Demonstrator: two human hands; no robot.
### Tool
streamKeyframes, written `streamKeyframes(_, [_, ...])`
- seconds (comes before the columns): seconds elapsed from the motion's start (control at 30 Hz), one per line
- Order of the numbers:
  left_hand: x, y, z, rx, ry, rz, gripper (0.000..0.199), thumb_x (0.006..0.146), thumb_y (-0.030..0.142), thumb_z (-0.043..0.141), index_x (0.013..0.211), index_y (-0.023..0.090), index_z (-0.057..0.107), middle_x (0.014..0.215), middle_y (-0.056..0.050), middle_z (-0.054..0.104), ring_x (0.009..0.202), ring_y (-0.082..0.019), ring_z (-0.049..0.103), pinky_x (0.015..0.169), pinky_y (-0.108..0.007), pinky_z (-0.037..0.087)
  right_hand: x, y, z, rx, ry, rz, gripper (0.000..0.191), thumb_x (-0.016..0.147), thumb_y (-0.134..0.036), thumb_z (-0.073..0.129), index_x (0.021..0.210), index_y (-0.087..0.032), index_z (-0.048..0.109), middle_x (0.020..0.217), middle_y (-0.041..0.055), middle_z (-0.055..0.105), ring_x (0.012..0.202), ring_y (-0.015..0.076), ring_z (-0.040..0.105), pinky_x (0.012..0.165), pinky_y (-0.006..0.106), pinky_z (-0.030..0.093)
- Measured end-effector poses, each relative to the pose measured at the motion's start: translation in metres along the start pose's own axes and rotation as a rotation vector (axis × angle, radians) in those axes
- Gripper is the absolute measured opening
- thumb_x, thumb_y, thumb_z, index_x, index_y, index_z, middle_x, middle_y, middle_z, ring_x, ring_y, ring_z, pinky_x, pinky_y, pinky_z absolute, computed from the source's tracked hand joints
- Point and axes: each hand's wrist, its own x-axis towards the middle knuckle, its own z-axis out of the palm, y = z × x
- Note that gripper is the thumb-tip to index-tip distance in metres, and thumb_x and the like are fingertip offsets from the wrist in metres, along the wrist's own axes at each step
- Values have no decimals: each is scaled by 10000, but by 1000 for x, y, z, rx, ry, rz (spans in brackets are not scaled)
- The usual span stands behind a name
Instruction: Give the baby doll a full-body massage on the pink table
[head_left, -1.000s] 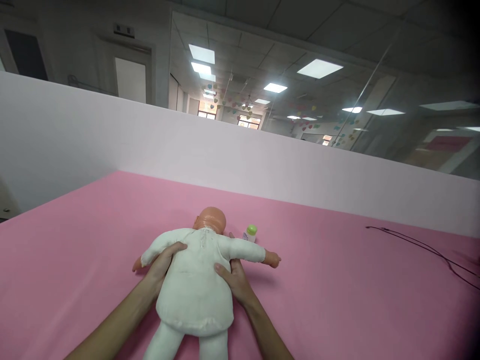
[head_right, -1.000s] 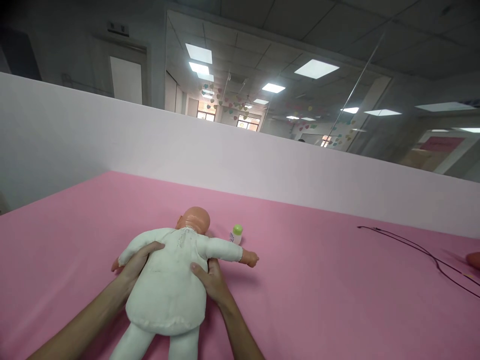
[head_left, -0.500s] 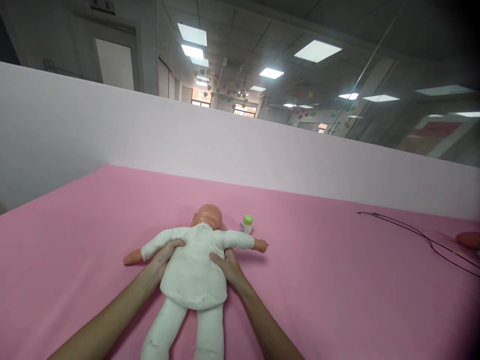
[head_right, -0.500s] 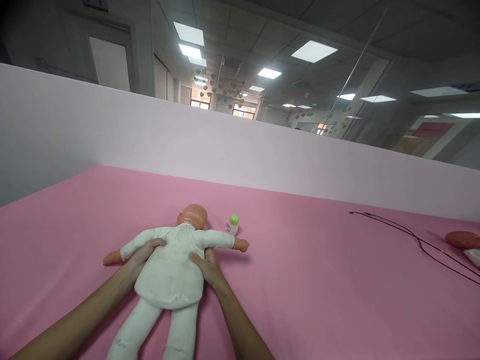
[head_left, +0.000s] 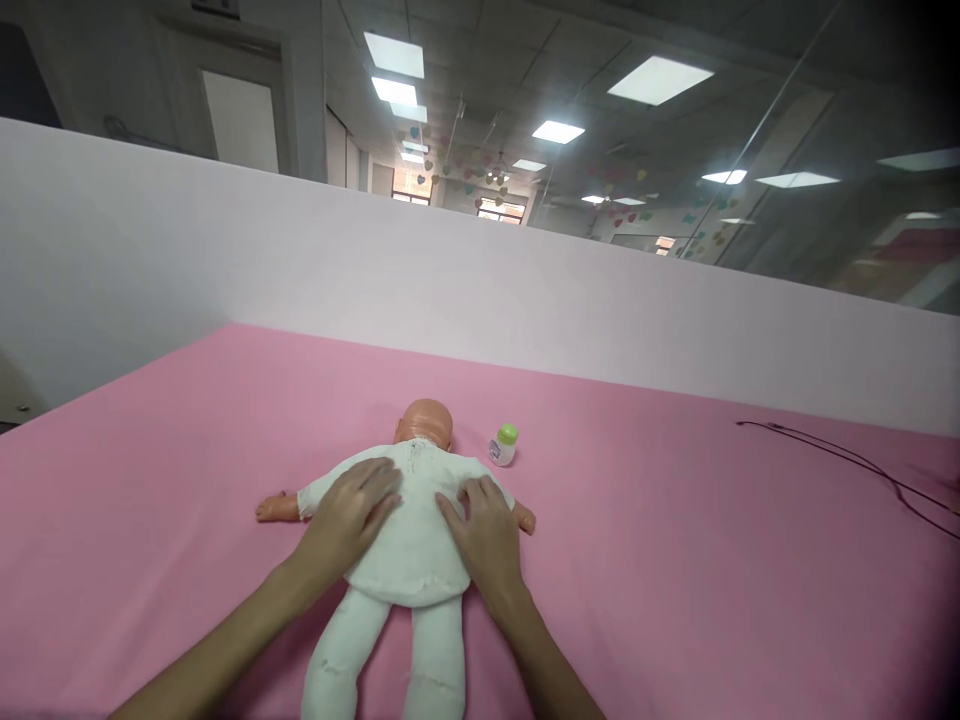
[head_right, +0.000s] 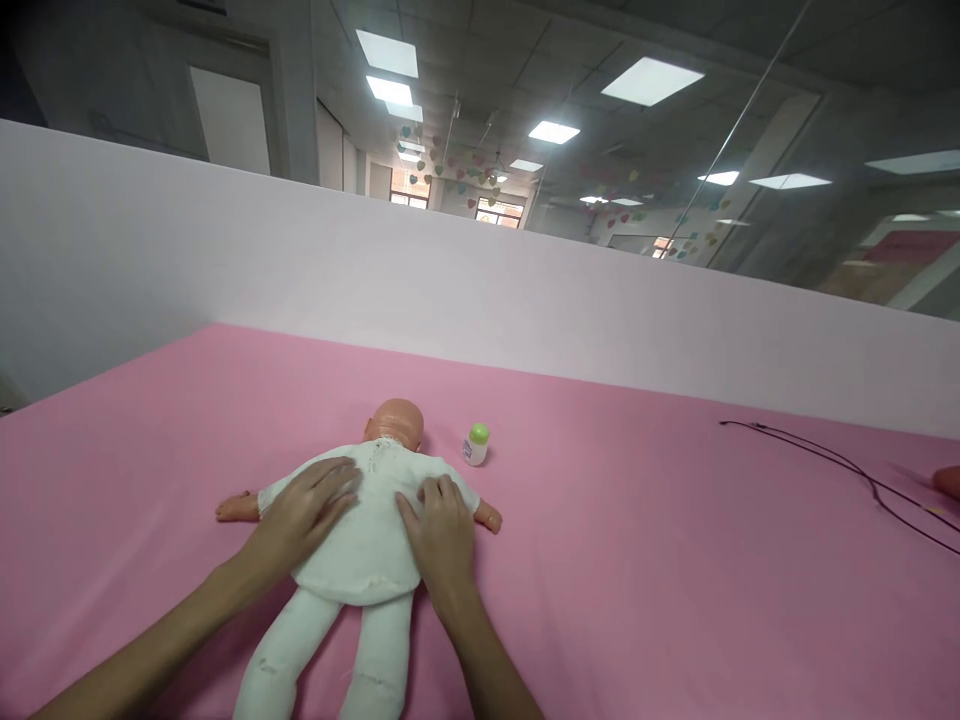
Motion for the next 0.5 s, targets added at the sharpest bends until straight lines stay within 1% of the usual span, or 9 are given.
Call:
streamKeyframes(0.03, [2, -1, 7, -18, -48, 60, 394, 1029, 424, 550, 1352, 260, 705, 1529, -103, 606, 1416, -381, 539, 1185, -531, 414, 0, 1, 4, 33, 14, -90, 360, 1034, -475, 517, 1042, -203, 752, 1155, 151, 744, 1096, 334, 700, 969, 507, 567])
streamKeyframes(0.07, [3, -3, 13, -20, -102, 96, 463, 1039, 443, 545, 1457, 264, 637, 1636, -92, 498, 1512, -375, 439, 1249, -542, 346, 0, 3, 8, 72, 0, -161, 369, 1053, -428, 482, 1191, -202, 739, 1347, 155, 694, 1260, 331, 647, 1073, 526, 528])
streamKeyframes(0.1, [4, -5, 20, -3, -156, 111, 521, 1050, 459, 530, 1528, 257, 571, 1699, -90, 402, 1569, -366, 352, 1284, -551, 291, 1, 5, 12, 108, -41, -201, 399, 1067, -391, 450, 1302, -203, 712, 1485, 145, 623, 1389, 321, 573, 1161, 541, 471])
streamKeyframes(0.17, [5, -12, 29, 70, -251, 108, 573, 1080, 458, 456, 1594, 207, 485, 1736, -121, 307, 1614, -345, 253, 1306, -568, 234, 2, 11, 19, 162, -157, -202, 443, 1082, -357, 413, 1404, -203, 676, 1602, 120, 535, 1514, 301, 461, 1259, 560, 368])
streamKeyframes(0.27, [6, -19, 33, 158, -344, 75, 569, 1104, 416, 350, 1584, 140, 484, 1696, -176, 375, 1611, -323, 266, 1301, -559, 244, 4, 15, 17, 232, -307, -156, 474, 1094, -357, 391, 1442, -187, 664, 1626, 117, 504, 1556, 283, 411, 1292, 551, 317])
streamKeyframes(0.37, [8, -14, 27, 168, -324, 53, 520, 1069, 386, 406, 1498, 139, 566, 1633, -199, 475, 1568, -369, 358, 1256, -586, 318, 8, 13, 0, 277, -381, -178, 460, 1080, -368, 450, 1439, -183, 669, 1610, 113, 524, 1550, 280, 420, 1299, 519, 303])
streamKeyframes(0.43, [12, 0, 21, 130, -276, 8, 392, 1012, 355, 510, 1294, 151, 688, 1509, -217, 598, 1477, -436, 472, 1198, -627, 368, 14, 13, -15, 311, -379, -201, 415, 1063, -378, 502, 1375, -205, 714, 1539, 98, 609, 1483, 283, 511, 1260, 489, 366])
streamKeyframes(0.47, [15, 10, 19, 69, -247, -35, 294, 979, 339, 561, 1141, 161, 731, 1398, -216, 669, 1412, -459, 529, 1179, -632, 378, 17, 14, -23, 330, -354, -198, 384, 1058, -380, 513, 1317, -217, 745, 1466, 90, 671, 1409, 281, 584, 1214, 469, 422])
streamKeyframes(0.5, [19, 21, 18, -61, -213, -104, 198, 942, 322, 622, 991, 172, 742, 1276, -205, 721, 1351, -468, 569, 1180, -618, 373, 22, 17, -29, 346, -318, -182, 358, 1055, -378, 514, 1255, -226, 769, 1377, 84, 727, 1312, 275, 652, 1152, 450, 478])
